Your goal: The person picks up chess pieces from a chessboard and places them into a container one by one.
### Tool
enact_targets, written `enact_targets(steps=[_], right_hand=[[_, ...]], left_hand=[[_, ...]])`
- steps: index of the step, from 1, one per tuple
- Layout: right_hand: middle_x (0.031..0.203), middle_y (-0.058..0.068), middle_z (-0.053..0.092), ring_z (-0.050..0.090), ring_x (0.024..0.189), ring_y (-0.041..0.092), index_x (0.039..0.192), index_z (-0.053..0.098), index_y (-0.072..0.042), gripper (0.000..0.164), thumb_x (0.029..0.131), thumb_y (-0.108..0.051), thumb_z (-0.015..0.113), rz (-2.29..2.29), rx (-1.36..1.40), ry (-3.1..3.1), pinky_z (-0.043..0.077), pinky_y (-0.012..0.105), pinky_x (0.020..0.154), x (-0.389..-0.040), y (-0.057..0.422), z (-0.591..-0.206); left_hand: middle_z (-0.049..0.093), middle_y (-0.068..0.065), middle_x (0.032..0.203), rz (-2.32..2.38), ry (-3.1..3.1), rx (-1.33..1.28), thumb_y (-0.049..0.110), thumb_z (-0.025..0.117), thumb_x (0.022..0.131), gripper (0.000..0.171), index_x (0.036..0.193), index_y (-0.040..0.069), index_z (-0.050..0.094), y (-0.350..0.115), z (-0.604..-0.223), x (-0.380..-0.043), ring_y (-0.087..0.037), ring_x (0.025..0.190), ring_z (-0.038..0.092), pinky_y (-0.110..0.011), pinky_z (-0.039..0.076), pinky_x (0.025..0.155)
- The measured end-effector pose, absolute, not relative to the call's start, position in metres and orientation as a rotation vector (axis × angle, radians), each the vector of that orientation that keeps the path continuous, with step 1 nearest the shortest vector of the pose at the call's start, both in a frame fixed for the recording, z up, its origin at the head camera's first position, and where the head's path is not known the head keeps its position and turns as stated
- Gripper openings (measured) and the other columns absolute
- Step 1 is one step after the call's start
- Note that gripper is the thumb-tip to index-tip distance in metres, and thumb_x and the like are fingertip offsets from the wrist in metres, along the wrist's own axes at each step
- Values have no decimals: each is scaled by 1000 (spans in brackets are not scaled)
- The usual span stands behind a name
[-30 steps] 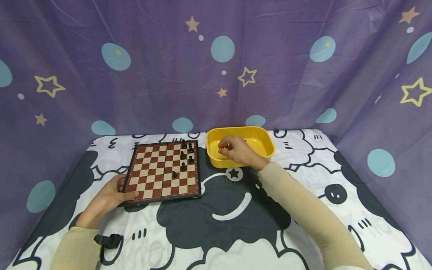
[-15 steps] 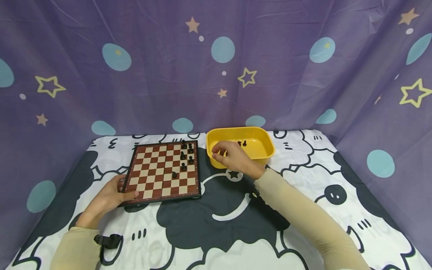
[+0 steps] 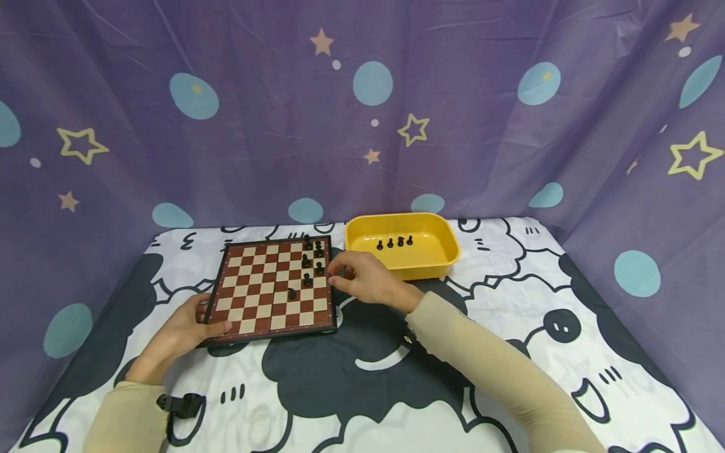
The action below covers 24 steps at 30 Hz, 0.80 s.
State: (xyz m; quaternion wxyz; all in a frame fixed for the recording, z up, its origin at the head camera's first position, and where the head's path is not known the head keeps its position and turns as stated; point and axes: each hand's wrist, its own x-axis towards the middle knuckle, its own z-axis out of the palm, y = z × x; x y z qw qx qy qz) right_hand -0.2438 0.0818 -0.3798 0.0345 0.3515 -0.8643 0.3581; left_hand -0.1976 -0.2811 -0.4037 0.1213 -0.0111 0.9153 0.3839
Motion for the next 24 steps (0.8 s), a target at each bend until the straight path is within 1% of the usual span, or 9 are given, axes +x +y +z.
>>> enact_targets(steps=[5,7,12,15,21,24], right_hand=[[99,-5,64,57,80,6,109,67,-10,21,91,-22,66,1036,1148,-2673,46,24,71,-243,66,-382],[102,-3,65,58,83,8,111,66,-9,23,92,-22,65,1027,1160,-2690,46,24,73,-244,60,-382],[109,-3,64,61,94,14,116,65,-10,28,92,-25,64,1001,1189,-2726,46,24,78,-246,47,-386],[109,-4,64,61,98,14,116,65,-11,28,92,-25,64,996,1205,-2737,46,22,79,-247,41,-389],[109,-3,64,59,89,5,117,64,-11,27,92,-22,63,985,1229,-2782,46,19,75,-253,30,-393],[110,-4,63,59,88,2,119,63,-12,28,92,-22,63,948,1238,-2806,45,18,77,-255,25,-395]], left_hand=[[49,-33,116,1124,2674,-31,24,76,83,96,143,-16,13,-281,-404,-198,-39,102,53,-43,44,79],[48,-33,116,1124,2674,-30,24,76,83,96,143,-16,13,-281,-404,-198,-39,101,53,-43,44,79],[48,-33,116,1124,2673,-26,24,76,83,96,144,-16,13,-282,-404,-197,-39,102,53,-44,44,79],[49,-33,115,1123,2676,-18,24,76,83,96,143,-16,13,-282,-405,-198,-39,101,53,-44,44,79],[50,-33,115,1131,2679,-1,22,76,83,94,143,-17,14,-283,-405,-198,-38,100,54,-42,44,78],[50,-33,115,1134,2679,2,21,75,83,94,143,-17,15,-283,-405,-198,-37,100,55,-42,44,78]])
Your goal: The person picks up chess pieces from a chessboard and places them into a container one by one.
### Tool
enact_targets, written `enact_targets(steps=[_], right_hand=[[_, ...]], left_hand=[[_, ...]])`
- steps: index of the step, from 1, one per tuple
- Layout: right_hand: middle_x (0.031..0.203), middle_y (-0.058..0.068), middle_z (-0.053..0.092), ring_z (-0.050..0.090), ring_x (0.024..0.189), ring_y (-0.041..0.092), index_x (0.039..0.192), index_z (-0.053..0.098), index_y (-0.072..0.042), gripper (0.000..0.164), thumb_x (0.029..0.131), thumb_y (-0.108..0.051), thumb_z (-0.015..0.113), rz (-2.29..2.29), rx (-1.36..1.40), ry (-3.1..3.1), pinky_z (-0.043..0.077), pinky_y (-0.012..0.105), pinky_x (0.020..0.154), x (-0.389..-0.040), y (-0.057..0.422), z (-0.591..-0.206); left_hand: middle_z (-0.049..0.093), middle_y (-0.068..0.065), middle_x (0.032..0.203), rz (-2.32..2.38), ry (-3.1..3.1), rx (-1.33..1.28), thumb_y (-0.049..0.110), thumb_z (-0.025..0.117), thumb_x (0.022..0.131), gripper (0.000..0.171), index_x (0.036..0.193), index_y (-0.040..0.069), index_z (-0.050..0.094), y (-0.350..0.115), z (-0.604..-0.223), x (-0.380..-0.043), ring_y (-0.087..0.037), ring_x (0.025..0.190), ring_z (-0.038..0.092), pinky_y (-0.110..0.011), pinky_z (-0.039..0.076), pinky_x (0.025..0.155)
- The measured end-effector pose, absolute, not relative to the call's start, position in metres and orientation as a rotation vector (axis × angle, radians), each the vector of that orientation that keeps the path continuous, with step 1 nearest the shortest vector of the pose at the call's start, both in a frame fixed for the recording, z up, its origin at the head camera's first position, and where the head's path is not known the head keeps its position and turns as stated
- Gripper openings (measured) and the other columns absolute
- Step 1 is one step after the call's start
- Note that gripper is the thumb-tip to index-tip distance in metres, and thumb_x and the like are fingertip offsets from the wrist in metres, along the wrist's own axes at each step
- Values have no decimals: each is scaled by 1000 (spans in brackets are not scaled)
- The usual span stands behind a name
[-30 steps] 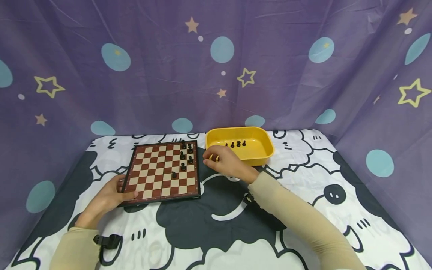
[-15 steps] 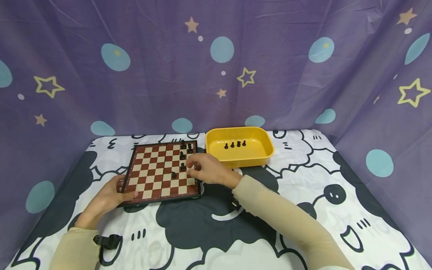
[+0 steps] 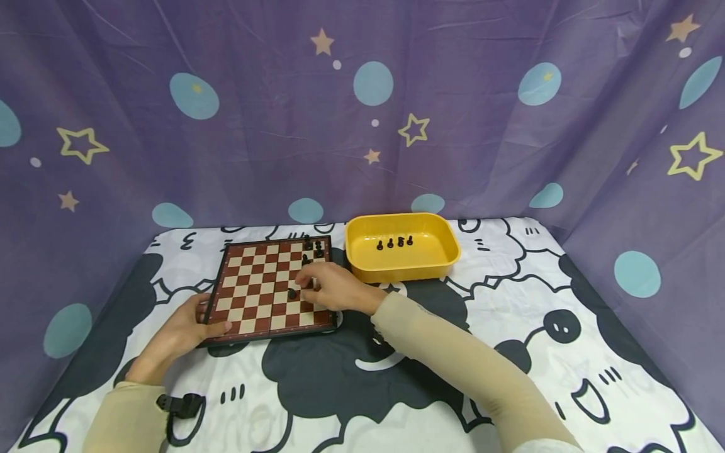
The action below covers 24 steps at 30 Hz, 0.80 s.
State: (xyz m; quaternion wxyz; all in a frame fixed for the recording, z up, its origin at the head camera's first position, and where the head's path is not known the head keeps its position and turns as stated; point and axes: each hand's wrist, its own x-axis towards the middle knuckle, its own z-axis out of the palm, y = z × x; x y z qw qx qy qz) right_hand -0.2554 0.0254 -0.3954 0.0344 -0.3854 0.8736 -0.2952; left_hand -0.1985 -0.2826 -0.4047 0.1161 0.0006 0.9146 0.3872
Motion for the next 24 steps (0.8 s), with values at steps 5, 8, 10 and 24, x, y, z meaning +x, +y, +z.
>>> enact_targets(steps=[5,8,10,24], right_hand=[[108,-6,63,59,92,5,116,63,-15,26,92,-24,65,-861,-1178,2694,45,19,78,-260,19,-398],[104,-8,63,59,93,7,115,63,-16,25,92,-24,65,-873,-1167,2677,45,20,78,-262,17,-398],[103,-9,63,58,93,7,115,63,-16,25,92,-24,65,-875,-1166,2664,44,21,77,-264,15,-398],[104,-10,64,57,90,2,116,64,-20,26,92,-29,65,-742,-1136,2674,45,21,75,-265,4,-399]], left_hand=[[50,-32,114,1130,2679,-6,22,76,83,94,143,-17,15,-282,-405,-198,-37,100,55,-42,45,77],[50,-32,114,1130,2678,-8,22,76,83,94,143,-17,14,-282,-405,-198,-37,100,55,-42,45,77],[50,-32,115,1129,2675,-13,23,76,83,95,143,-17,14,-282,-405,-198,-37,101,54,-42,45,78],[50,-32,114,1122,2679,-8,24,76,83,95,142,-18,14,-283,-406,-198,-37,99,55,-42,45,77]])
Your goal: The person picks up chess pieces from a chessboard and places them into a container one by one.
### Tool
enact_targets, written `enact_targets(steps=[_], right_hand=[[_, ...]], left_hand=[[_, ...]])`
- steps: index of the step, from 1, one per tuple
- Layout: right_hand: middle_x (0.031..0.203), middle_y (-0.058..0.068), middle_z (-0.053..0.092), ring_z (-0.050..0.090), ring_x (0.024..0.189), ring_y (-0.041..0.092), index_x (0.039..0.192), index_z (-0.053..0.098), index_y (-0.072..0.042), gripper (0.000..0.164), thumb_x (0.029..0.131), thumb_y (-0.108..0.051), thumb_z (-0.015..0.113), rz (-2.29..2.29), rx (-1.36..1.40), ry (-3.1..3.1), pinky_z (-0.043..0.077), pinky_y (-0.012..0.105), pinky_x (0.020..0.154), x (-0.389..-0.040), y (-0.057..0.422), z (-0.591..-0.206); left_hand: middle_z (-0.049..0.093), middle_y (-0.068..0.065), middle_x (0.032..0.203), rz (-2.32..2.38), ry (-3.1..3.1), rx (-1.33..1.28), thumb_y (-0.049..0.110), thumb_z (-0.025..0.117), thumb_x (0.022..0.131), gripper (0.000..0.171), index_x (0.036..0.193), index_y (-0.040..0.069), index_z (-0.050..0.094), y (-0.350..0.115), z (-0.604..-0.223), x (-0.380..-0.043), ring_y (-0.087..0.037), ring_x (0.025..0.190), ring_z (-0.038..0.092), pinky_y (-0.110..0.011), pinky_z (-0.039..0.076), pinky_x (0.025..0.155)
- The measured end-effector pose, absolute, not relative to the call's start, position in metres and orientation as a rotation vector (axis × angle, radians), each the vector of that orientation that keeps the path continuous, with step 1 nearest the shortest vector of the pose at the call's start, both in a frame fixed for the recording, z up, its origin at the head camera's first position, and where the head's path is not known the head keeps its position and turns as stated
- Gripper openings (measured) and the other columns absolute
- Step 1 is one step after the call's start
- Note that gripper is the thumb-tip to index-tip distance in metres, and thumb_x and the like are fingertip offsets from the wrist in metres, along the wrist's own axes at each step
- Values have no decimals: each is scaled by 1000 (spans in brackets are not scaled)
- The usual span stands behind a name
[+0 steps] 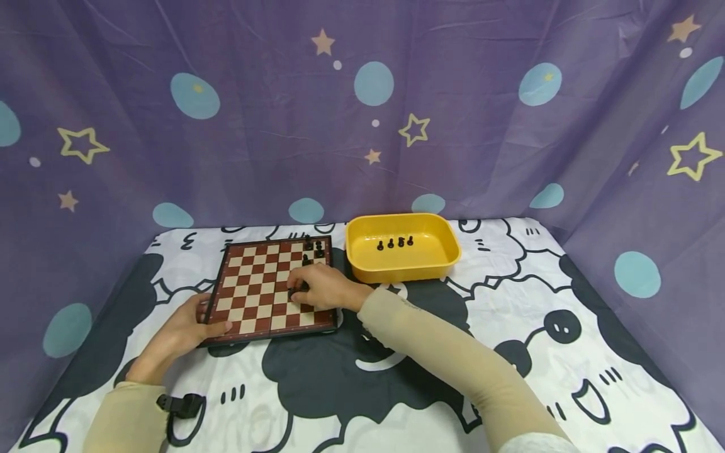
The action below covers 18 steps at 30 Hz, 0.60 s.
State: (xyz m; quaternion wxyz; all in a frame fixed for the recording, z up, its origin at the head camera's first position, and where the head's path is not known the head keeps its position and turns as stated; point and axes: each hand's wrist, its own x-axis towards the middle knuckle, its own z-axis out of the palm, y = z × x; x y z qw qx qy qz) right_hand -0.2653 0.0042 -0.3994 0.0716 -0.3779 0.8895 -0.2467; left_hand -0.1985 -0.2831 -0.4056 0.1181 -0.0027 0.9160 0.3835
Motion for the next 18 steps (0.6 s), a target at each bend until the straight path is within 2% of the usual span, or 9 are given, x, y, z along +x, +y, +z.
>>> enact_targets(steps=[18], right_hand=[[107,-9,65,58,92,3,116,65,-19,23,94,-27,62,-719,-1150,2713,46,21,76,-265,2,-402]], left_hand=[[49,-30,113,1110,2685,-11,26,76,82,97,143,-17,14,-283,-404,-198,-36,98,53,-42,44,77]])
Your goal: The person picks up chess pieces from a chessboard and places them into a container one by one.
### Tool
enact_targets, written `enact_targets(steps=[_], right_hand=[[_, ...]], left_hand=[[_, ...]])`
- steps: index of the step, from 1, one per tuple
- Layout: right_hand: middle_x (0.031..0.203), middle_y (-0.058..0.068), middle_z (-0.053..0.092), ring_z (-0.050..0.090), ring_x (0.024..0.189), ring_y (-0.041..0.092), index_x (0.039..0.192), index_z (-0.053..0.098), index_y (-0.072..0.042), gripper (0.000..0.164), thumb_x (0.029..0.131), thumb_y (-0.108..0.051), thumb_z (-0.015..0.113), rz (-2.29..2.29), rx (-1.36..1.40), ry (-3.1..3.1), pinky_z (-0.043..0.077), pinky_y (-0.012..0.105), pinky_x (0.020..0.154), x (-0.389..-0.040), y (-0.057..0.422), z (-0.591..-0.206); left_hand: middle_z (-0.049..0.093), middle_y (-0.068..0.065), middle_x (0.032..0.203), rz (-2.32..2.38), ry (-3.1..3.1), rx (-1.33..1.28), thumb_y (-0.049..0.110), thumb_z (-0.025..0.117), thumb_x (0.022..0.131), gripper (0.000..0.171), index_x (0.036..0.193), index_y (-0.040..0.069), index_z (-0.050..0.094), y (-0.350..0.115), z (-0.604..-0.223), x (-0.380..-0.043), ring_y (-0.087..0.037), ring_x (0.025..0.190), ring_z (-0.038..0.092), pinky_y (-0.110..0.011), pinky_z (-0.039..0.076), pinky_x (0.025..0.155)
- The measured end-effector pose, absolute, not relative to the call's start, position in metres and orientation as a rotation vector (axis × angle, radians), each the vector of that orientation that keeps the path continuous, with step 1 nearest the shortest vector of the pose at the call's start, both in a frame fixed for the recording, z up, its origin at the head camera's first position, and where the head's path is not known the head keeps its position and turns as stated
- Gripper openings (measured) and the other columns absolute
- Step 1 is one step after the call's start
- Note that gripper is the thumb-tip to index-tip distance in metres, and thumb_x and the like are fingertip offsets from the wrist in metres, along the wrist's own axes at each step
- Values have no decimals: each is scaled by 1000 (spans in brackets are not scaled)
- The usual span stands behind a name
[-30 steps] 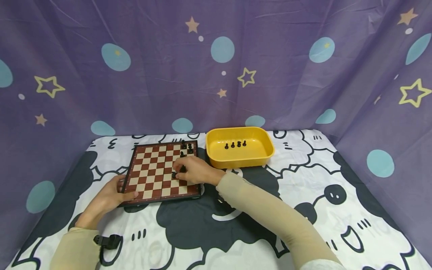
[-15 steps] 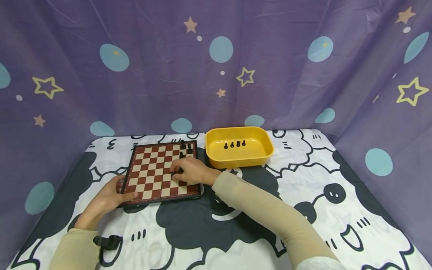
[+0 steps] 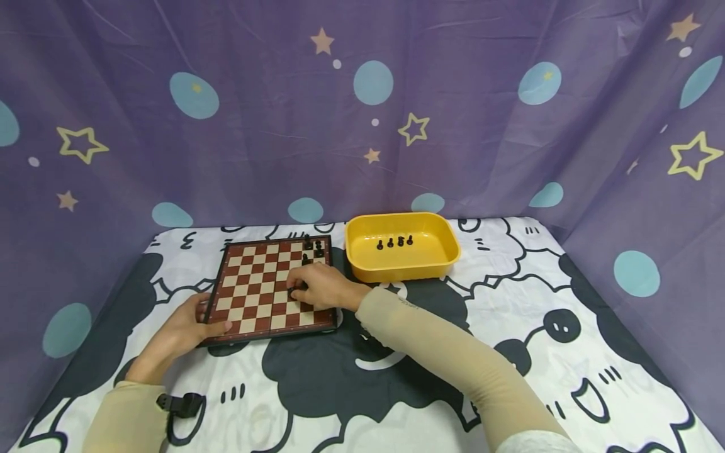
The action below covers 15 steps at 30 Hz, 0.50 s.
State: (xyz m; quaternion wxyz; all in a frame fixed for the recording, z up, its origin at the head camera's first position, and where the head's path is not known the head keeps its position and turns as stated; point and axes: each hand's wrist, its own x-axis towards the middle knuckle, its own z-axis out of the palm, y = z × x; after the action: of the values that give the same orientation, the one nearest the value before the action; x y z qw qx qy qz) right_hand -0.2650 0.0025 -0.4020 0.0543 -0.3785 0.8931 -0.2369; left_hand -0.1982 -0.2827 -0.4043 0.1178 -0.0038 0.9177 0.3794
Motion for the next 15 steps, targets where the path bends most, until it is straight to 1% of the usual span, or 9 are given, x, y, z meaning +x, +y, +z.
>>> enact_targets(steps=[8,15], right_hand=[[105,-9,65,58,90,2,113,66,-20,21,93,-26,63,-705,-1163,2732,46,21,74,-267,2,-402],[101,-10,65,58,87,2,110,66,-21,18,93,-25,63,-728,-1154,2719,45,20,73,-263,5,-398]], left_hand=[[49,-32,114,1115,2680,-9,25,76,82,95,143,-17,15,-282,-403,-198,-37,101,53,-43,44,78],[51,-31,112,1117,2685,5,23,76,82,95,142,-18,15,-283,-404,-198,-36,98,54,-42,44,77]])
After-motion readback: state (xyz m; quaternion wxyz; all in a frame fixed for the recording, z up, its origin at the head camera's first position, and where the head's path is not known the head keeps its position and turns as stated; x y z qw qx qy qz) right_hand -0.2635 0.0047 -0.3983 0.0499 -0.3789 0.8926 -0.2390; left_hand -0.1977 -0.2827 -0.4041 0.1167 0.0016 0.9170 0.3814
